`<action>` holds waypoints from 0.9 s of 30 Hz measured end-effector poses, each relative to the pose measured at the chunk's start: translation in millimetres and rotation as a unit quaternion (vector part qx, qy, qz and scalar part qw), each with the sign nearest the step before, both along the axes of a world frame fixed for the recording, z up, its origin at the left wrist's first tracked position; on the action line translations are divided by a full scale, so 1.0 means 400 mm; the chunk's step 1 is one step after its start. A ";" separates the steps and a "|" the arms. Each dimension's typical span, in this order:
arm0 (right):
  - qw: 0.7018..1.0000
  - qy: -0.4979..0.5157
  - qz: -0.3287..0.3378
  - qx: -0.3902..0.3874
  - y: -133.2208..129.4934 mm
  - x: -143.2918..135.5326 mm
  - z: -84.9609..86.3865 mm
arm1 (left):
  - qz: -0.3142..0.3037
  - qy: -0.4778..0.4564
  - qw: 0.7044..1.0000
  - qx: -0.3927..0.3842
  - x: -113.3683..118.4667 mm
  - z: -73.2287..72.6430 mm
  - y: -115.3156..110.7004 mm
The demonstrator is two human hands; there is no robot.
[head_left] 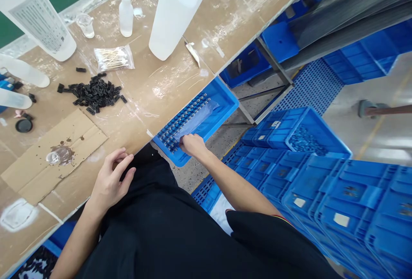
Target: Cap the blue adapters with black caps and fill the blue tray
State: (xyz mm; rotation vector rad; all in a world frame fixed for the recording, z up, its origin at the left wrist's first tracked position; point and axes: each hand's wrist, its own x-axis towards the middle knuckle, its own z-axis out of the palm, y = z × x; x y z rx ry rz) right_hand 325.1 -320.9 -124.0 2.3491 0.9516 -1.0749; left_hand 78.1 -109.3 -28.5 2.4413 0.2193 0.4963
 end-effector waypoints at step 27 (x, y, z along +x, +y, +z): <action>0.993 0.043 0.038 -0.100 0.035 0.029 -0.046 | -0.017 0.030 0.999 -0.009 -0.023 -0.012 -0.003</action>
